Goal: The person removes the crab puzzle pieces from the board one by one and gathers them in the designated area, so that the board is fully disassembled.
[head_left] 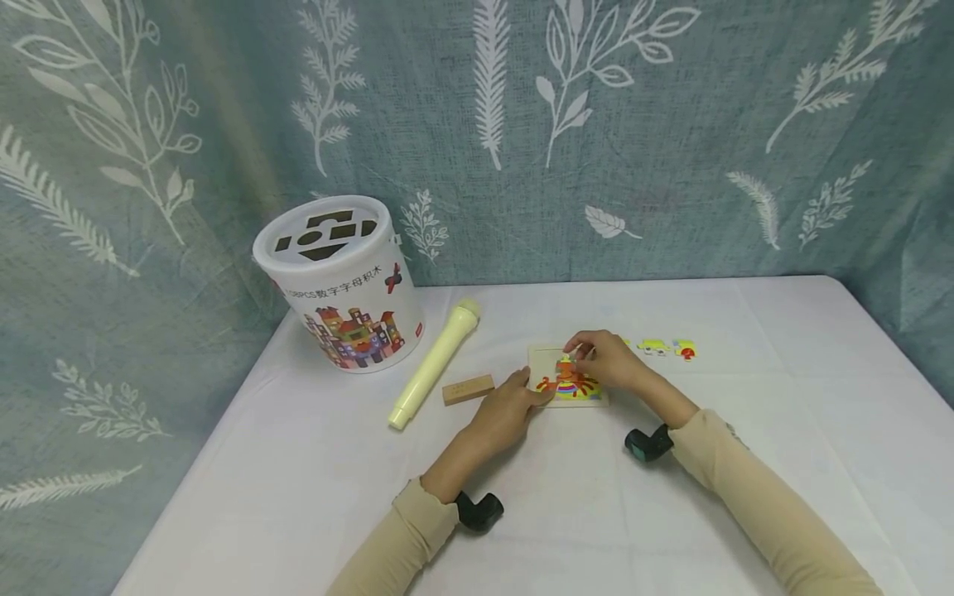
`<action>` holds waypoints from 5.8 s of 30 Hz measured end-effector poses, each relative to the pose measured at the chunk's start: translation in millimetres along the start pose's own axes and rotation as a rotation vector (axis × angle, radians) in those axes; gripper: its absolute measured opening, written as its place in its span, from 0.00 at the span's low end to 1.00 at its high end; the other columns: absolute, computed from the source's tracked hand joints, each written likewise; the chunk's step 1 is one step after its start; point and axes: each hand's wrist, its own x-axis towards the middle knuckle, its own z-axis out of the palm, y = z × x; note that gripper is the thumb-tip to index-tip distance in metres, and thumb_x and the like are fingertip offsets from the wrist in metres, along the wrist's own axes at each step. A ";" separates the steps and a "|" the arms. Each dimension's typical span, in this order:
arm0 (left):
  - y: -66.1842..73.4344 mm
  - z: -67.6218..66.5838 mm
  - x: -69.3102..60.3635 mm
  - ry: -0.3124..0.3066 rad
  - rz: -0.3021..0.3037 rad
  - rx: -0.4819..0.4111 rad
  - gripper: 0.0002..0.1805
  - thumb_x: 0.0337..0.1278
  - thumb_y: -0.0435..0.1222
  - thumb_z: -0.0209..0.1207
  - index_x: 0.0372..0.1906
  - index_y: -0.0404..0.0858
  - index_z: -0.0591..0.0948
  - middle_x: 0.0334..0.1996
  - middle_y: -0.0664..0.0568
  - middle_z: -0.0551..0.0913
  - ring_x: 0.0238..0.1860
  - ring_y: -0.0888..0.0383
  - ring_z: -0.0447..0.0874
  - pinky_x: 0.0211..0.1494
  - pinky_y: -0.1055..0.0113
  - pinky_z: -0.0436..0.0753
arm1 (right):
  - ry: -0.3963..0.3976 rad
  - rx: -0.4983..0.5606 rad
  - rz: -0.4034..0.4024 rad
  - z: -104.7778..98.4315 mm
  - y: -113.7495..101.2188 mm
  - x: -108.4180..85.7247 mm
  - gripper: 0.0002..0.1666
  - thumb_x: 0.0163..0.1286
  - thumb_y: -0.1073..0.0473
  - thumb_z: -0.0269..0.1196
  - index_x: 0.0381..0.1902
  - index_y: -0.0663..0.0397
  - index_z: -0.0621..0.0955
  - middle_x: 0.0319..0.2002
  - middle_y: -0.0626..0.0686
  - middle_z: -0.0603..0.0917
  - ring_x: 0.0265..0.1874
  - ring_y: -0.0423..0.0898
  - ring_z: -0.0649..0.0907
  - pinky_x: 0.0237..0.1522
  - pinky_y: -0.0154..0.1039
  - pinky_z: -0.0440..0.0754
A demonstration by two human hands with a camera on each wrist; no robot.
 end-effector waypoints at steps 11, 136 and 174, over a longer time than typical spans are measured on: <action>-1.0 -0.3 0.1 -0.006 0.001 0.004 0.18 0.60 0.31 0.53 0.54 0.46 0.79 0.60 0.31 0.69 0.62 0.42 0.68 0.59 0.52 0.73 | 0.035 0.193 0.095 -14.0 8.1 -1.3 0.13 0.64 0.60 0.61 0.44 0.61 0.82 0.34 0.57 0.84 0.32 0.45 0.80 0.35 0.33 0.74; 2.3 0.9 2.3 -0.019 0.004 -0.039 0.16 0.62 0.31 0.52 0.54 0.43 0.79 0.60 0.30 0.68 0.62 0.41 0.68 0.58 0.53 0.74 | -0.017 0.066 0.123 -26.6 14.6 -10.7 0.10 0.64 0.63 0.59 0.40 0.61 0.84 0.40 0.60 0.84 0.30 0.43 0.74 0.30 0.33 0.71; -1.9 1.2 -3.4 0.003 -0.003 -0.073 0.19 0.59 0.27 0.54 0.55 0.43 0.78 0.61 0.29 0.67 0.62 0.39 0.67 0.56 0.51 0.75 | 0.019 0.071 0.430 -98.8 90.6 -82.9 0.22 0.63 0.53 0.60 0.49 0.63 0.80 0.55 0.66 0.75 0.35 0.43 0.70 0.33 0.33 0.70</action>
